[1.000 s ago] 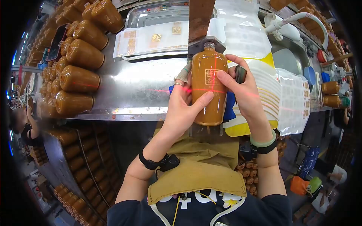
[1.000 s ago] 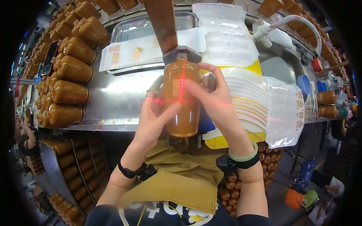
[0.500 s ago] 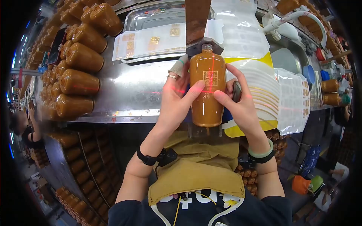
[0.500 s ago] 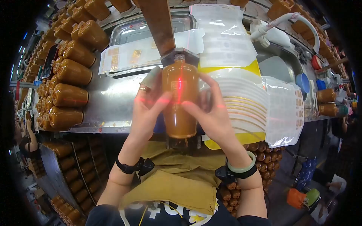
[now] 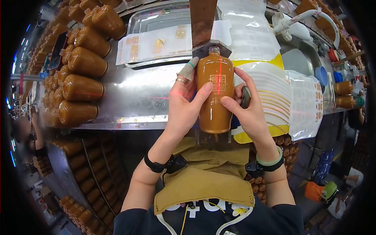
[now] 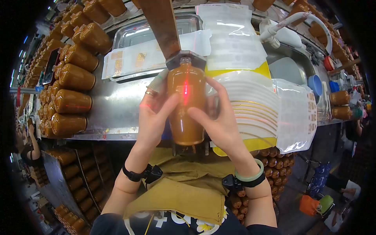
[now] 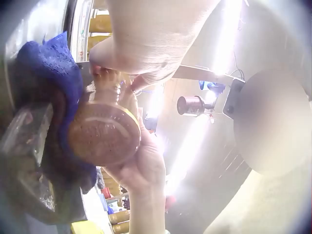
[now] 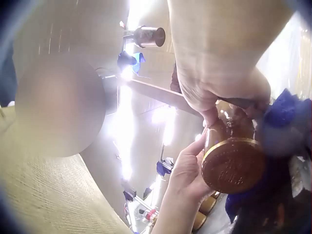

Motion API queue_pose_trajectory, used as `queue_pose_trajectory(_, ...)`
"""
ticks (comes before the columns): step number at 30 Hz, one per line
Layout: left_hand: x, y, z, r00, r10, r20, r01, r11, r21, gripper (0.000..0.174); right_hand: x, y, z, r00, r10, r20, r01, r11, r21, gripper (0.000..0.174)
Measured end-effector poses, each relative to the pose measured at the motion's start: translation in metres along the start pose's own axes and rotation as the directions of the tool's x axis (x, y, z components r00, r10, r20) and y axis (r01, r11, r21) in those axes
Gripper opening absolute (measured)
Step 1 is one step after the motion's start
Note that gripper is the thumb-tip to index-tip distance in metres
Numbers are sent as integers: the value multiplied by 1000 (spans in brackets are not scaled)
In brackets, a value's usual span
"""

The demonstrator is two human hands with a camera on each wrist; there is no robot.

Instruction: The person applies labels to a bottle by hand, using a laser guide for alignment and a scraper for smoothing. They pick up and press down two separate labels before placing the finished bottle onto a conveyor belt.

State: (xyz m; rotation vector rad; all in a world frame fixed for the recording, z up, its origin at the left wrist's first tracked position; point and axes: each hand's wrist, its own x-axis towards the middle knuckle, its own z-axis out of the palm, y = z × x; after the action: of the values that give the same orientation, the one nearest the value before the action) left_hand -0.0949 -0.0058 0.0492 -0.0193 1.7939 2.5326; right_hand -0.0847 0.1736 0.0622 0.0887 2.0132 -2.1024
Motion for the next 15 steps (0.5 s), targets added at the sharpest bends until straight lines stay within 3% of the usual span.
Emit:
queue_pose_trajectory(6, 2, 0, -1, 1000, -13, 3, 13, 1000, -14, 69, 0, 1, -3, 1000, -1, 4, 1, 1000, 5, 76)
queue_pose_trajectory(11, 9, 1, -3, 1000, -22, -9, 23, 1000, 20, 67, 7, -1, -22, 993, -121, 6, 121, 979, -166, 69)
queue_pose_trajectory(12, 11, -1, -4, 1000, -15, -19, 15, 1000, 6, 65, 6, -14, -19, 989, -150, 3, 150, 988, -27, 61)
queue_pose_trajectory(13, 12, -3, -5, 1000, -8, -29, 8, 1000, -8, 64, 7, -17, -19, 988, -155, -4, 155, 988, -24, 61)
queue_pose_trajectory(15, 14, -4, -6, 1000, 3, -24, -2, 1000, 28, 61, 12, -22, -22, 920, -374, -120, 355, 922, -153, 49)
